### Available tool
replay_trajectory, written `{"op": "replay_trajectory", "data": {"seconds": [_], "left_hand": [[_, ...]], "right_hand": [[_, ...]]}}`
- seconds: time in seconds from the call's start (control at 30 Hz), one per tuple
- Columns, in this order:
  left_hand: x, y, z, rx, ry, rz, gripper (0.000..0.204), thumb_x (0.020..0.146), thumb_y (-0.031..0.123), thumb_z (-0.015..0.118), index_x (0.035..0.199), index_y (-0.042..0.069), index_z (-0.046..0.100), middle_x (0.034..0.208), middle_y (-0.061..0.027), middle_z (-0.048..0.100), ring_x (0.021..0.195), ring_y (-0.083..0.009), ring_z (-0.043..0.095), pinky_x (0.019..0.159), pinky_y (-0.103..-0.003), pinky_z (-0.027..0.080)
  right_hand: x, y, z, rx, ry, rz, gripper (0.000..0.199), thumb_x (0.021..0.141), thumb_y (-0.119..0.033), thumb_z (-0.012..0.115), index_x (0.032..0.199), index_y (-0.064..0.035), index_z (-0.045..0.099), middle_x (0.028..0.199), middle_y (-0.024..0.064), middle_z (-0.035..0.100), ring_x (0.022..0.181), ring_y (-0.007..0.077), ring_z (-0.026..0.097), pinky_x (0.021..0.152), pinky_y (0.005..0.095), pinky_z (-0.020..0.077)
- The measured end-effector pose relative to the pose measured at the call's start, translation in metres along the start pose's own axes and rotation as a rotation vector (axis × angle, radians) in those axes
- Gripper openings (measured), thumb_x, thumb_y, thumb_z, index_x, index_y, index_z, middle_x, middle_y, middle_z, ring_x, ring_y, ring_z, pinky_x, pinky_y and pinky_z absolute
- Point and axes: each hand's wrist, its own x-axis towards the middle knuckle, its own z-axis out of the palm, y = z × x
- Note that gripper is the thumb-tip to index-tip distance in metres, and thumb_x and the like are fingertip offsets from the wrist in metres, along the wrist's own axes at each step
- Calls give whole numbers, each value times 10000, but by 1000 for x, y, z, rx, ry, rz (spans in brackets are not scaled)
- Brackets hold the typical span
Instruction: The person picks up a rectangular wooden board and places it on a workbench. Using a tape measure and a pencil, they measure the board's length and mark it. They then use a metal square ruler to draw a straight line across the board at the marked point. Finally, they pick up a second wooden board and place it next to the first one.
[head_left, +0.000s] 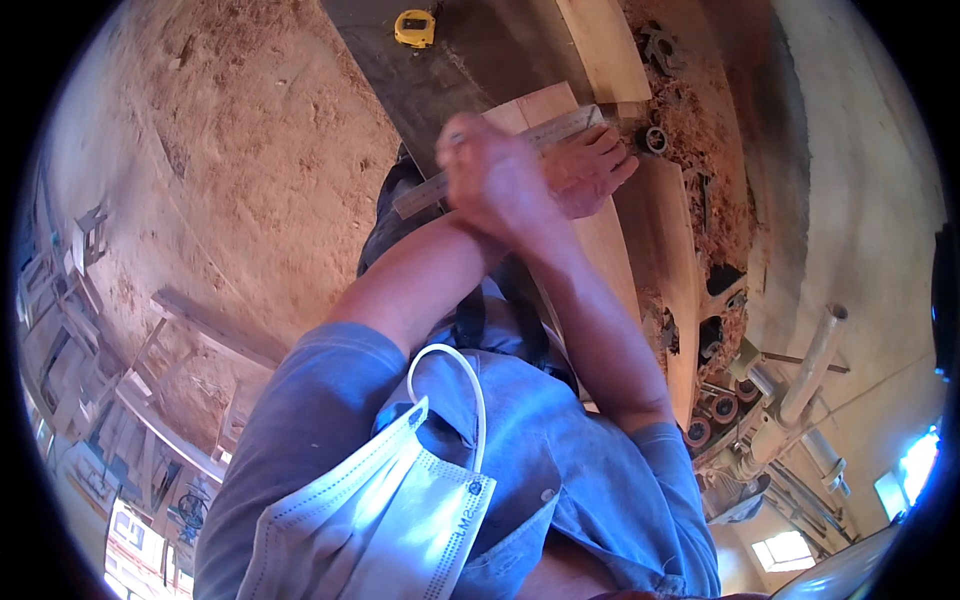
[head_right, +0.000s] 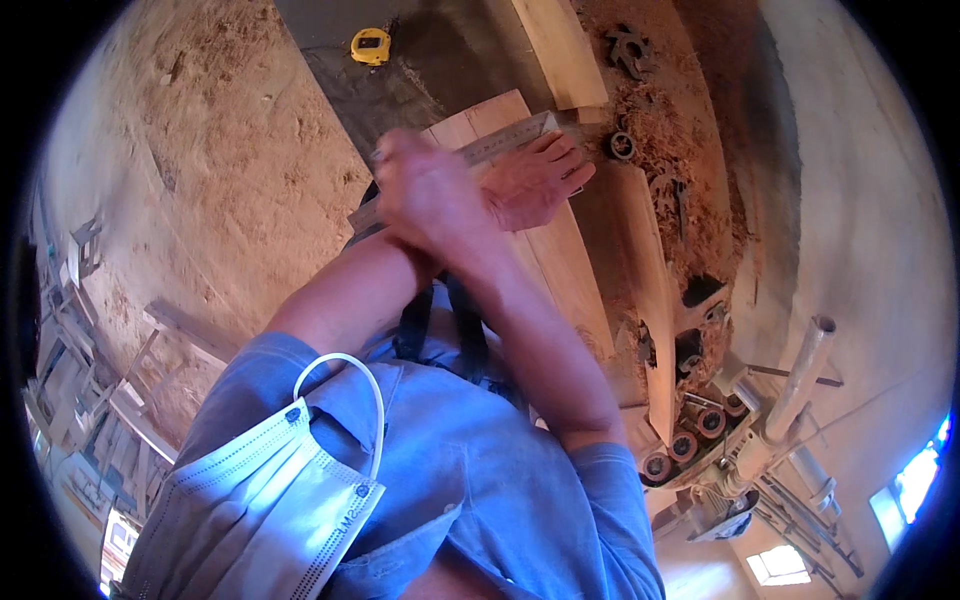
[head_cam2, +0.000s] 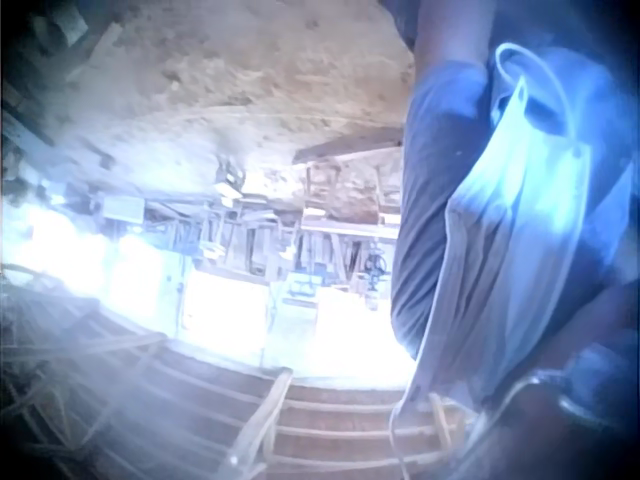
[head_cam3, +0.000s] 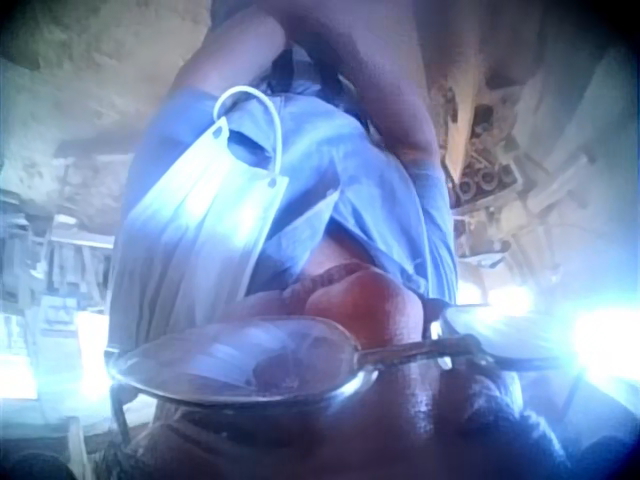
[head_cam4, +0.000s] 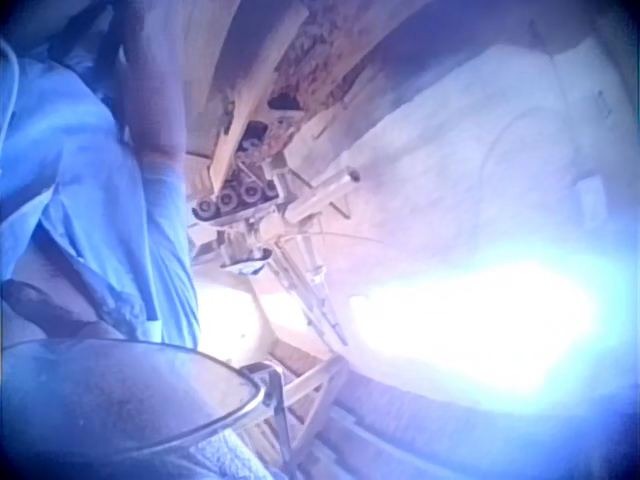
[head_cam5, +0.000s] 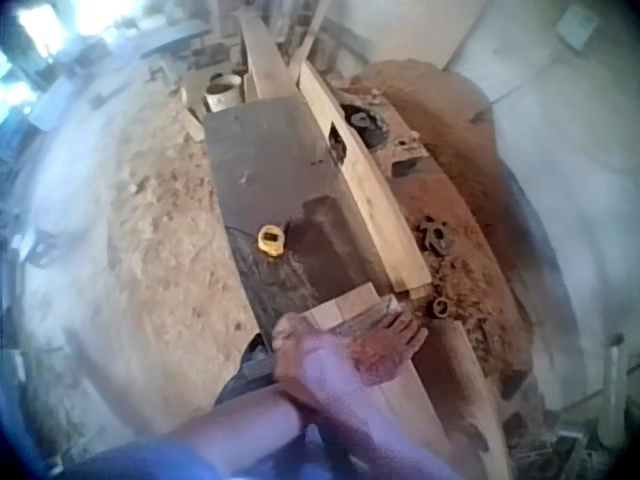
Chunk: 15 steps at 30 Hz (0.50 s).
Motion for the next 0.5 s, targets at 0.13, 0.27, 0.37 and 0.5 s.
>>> {"op": "replay_trajectory", "data": {"seconds": [0.13,0.27,0.37,0.5], "left_hand": [[0,-3,8,-828,143,-204,238,855,177,540,1061,71,593,1044,-99,575,1102,-301,522,1058,-439,417],[1,-7,8,-819,-32,-139,330,840,186,583,1142,58,613,1097,-103,602,1136,-307,522,1059,-451,413],[1,-12,0,-1204,41,-284,382,812,223,633,1152,48,623,1127,-108,614,1128,-302,528,1004,-445,433],[3,-26,-23,-804,155,-220,358,783,230,663,1097,60,636,1074,-116,626,1086,-298,551,949,-414,441]], "right_hand": [[0,-11,12,231,108,-26,45,883,-15,624,927,-15,633,827,141,663,752,258,668,677,354,524],[-32,11,-31,508,320,104,79,904,-9,625,970,-21,666,869,77,674,835,159,663,758,291,522],[-82,30,-71,581,560,182,116,930,1,601,1024,6,669,966,98,688,841,170,664,779,286,527],[-158,48,-87,867,896,343,114,940,-8,590,1044,11,633,1006,166,687,811,210,684,742,338,561]]}}
